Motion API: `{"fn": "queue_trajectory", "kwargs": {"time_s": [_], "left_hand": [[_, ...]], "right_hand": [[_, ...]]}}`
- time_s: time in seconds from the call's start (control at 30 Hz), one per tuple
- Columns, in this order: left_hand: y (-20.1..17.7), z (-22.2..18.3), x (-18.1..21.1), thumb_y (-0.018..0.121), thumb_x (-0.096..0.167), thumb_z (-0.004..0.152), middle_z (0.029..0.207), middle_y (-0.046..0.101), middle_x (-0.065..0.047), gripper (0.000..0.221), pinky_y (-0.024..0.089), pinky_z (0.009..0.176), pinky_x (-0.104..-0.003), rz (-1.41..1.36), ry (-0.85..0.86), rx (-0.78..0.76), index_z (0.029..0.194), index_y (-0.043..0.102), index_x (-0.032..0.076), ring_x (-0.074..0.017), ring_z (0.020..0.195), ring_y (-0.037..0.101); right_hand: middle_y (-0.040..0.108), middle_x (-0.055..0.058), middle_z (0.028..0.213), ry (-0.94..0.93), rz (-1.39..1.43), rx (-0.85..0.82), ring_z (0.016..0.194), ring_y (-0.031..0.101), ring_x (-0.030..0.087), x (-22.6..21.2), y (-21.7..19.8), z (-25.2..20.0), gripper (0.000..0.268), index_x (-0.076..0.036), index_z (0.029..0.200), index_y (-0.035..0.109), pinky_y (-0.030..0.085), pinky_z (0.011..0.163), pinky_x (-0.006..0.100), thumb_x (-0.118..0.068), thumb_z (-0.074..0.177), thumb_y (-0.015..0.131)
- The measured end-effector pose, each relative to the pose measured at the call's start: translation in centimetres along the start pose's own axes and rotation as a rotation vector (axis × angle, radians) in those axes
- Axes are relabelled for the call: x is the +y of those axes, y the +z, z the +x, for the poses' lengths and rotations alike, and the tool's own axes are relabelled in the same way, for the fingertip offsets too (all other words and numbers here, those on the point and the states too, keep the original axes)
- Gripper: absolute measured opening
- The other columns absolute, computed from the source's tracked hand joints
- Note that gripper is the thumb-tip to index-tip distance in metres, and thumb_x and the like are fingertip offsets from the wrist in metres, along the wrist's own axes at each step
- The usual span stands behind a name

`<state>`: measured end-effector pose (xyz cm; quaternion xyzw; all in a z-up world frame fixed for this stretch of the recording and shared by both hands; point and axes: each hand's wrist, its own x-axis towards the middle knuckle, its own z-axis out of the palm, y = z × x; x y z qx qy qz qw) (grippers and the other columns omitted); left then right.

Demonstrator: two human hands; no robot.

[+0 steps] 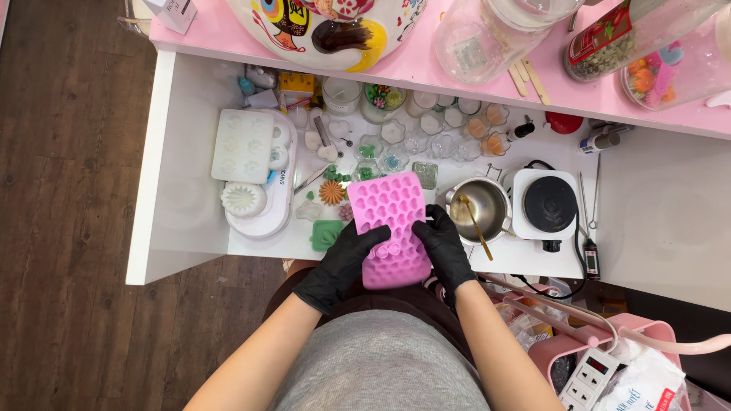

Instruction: Unmolding small wax decorations from silicone molds.

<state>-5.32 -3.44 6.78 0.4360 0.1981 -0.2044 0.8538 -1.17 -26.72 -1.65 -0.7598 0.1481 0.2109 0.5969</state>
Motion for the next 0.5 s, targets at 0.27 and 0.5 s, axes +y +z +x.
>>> {"fn": "queue_trajectory", "kwargs": {"time_s": [0.27, 0.5], "left_hand": [[-0.4, 1.3, -1.3, 0.077, 0.001, 0.078, 0.120, 0.071, -0.005, 0.062, 0.057, 0.092, -0.037, 0.107, 0.087, -0.070, 0.136, 0.054, 0.003, -0.0165, 0.108, 0.068], [-0.2, 2.6, -2.5, 0.077, 0.001, 0.080, 0.115, 0.076, -0.007, 0.056, 0.058, 0.092, -0.033, 0.483, 0.265, 0.161, 0.134, 0.061, 0.002, -0.0172, 0.103, 0.072]], "right_hand": [[0.073, 0.007, 0.115, 0.268, 0.376, -0.124, 0.099, 0.069, 0.018, -3.4, -0.4, -2.0, 0.048, -0.004, 0.138, 0.058, 0.059, 0.083, 0.032, -0.006, 0.091, 0.061], [0.073, 0.005, 0.112, 0.334, 0.333, -0.095, 0.091, 0.069, 0.016, -7.2, 0.3, -4.3, 0.050, -0.015, 0.137, 0.061, 0.057, 0.074, 0.031, -0.006, 0.088, 0.059]]}}
